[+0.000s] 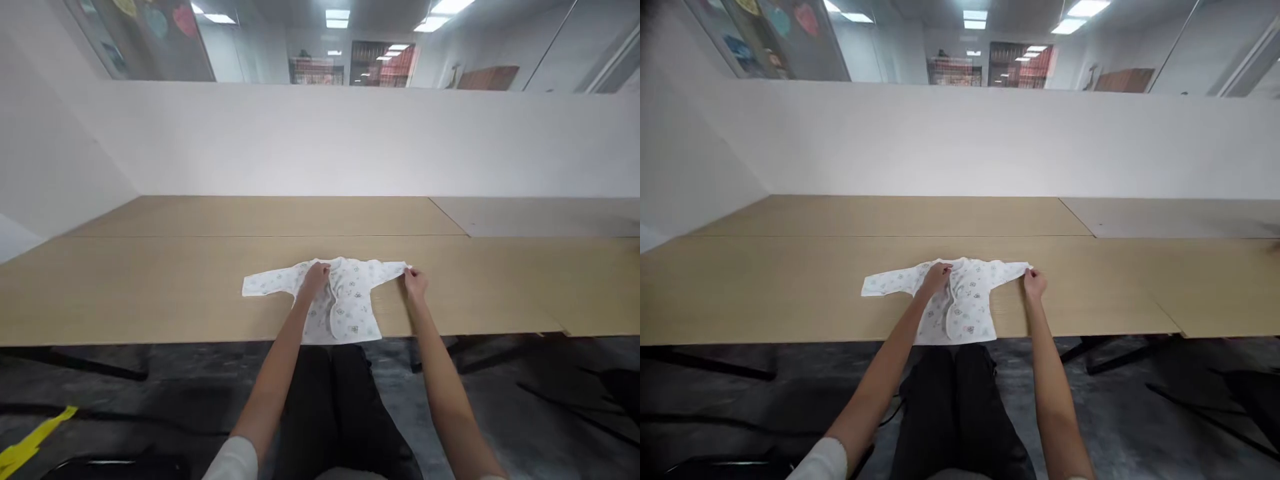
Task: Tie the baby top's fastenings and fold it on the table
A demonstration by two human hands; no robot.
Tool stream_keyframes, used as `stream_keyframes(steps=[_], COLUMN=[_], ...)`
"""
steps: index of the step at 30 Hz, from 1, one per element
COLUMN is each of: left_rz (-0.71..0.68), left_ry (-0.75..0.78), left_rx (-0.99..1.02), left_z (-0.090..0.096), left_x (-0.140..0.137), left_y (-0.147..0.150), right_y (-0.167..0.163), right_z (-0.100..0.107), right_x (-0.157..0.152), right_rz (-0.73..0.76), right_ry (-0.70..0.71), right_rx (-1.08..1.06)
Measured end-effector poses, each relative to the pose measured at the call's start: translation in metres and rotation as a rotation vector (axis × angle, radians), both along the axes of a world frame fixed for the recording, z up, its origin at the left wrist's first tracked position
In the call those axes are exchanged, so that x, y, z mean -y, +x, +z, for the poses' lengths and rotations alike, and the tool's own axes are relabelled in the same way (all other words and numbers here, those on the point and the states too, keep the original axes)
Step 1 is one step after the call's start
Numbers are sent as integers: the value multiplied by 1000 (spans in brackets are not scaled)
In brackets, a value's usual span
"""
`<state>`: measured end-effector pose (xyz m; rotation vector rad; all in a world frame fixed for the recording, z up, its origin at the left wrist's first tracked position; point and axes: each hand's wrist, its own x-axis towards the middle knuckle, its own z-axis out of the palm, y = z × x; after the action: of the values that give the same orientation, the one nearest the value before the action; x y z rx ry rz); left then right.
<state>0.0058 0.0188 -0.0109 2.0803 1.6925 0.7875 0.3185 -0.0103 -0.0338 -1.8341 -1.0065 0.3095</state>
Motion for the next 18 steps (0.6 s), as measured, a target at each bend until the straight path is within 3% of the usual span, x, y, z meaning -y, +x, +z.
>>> stream_keyframes(steps=[4,8,10,12,14,16,18], left_rz=[-57,-33,-31,-37,-37,-32,-27], left_ry=[82,130,130,128,128,129,125], left_rx=[82,158,192,219,238,268,312], left_z=[-15,-22,-22,-22,-21,-22,-23], left_x=[-1,5,7,7,7,7,7], left_y=[-3,-6,-8,-10,-11,-12,-13], right_y=[4,-36,-77,-122,-159,-182,-189], right_z=[12,34,41,43,40,33,26], right_x=[-2,-6,-9,-12,-14,-16,-17], right_rz=[15,-137,35,443,733,824,797], right_ry=[-154,-42,20,10,-74,-178,-221], right_rx=[109,186,239,323,372,405,408])
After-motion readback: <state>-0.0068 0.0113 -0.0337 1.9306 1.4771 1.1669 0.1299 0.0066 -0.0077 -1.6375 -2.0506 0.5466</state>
